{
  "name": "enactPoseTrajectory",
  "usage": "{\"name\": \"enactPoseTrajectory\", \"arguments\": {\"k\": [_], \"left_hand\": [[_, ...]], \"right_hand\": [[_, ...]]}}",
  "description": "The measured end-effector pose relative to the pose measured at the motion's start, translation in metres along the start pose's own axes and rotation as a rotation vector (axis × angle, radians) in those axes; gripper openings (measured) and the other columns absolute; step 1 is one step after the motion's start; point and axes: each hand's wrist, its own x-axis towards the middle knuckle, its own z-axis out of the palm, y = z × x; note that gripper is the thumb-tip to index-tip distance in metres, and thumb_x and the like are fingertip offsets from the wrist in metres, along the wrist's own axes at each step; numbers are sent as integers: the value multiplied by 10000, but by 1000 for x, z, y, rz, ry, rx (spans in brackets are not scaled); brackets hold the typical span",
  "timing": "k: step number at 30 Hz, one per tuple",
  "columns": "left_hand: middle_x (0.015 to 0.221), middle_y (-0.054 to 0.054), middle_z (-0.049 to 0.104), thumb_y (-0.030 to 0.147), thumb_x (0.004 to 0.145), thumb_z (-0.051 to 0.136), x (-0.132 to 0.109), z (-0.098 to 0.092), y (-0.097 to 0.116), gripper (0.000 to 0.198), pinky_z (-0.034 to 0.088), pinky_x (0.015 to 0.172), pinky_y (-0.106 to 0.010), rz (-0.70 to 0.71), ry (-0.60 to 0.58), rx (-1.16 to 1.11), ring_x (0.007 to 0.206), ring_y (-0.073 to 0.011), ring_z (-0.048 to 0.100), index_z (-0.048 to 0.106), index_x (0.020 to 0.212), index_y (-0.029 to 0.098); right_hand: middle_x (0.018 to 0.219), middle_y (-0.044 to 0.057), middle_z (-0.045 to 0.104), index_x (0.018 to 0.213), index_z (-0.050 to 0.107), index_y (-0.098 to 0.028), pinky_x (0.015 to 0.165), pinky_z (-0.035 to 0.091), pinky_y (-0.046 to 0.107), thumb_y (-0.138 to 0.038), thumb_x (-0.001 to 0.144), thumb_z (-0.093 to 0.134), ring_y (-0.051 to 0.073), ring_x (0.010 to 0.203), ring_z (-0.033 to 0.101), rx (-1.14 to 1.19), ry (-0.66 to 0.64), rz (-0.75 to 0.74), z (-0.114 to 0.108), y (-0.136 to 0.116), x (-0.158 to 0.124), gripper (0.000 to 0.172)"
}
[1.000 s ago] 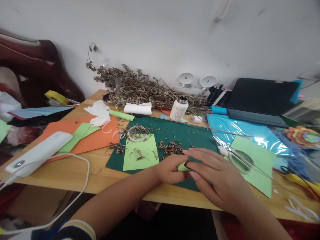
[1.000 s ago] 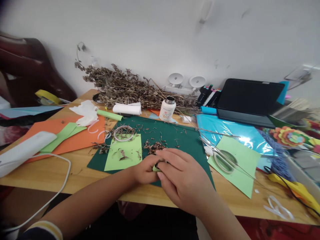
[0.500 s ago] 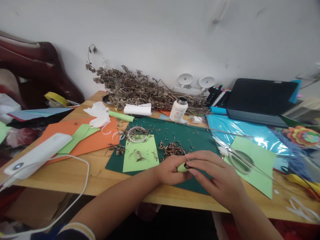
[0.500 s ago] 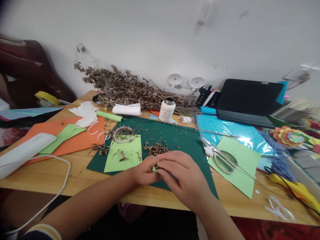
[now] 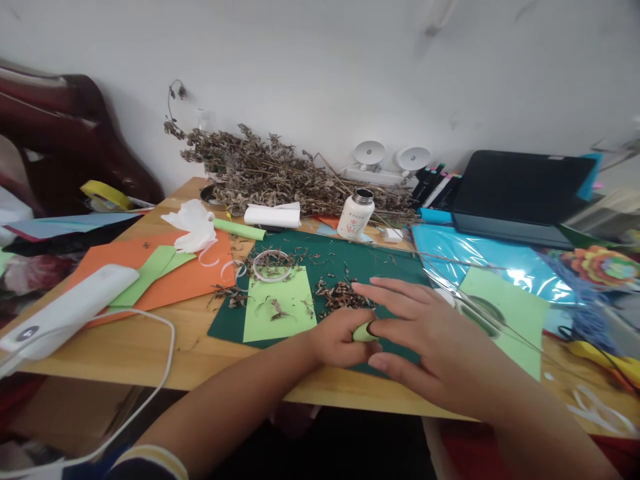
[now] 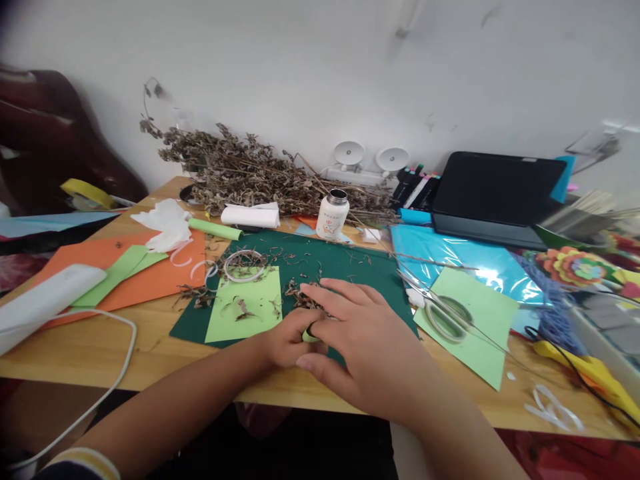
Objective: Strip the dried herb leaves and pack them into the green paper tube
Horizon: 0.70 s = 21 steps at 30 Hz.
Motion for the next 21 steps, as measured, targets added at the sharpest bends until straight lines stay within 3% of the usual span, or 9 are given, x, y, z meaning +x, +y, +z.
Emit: {"name": "enactPoseTrajectory", "arguments": {"k": [3,8,15,21], "left_hand": [[556,12,446,291,669,459,-1,1,-3,152,376,528,-214,18,-1,18,534,-102,434,387,628,164],[564,12,437,286,686,453,-1,3,-4,157,375,531,-214,81,27,19,541,-99,433,384,615,164],[536,31,400,260,683,463,0,0,3,142,340,488,-198,28,11,19,498,-80,395,377,622,164],[544,22,394,281,666,457,-1,3,-3,172,336,496,-209,77,46,24,513,-88,391,353,594,165]], "right_hand": [[1199,14,474,845,595,-267,845,380,456,-304,768,438,231,1101,405,22,51,-3,-1,1,-1,178],[1187,4,490,740,605,-256,832,383,466,-370,748,460,252,1106,402,30,-9,-9,4,-1,0,185],[1231,-12,440,809,604,-271,850,367,468,-309,755,441,243,1132,370,22,35,-44,-3,10,-4,176],[1230,-27,448,726,610,-254,859,342,493,-335,762,437,266,1135,362,-13,-43,-41,2,6,3,195]]}}
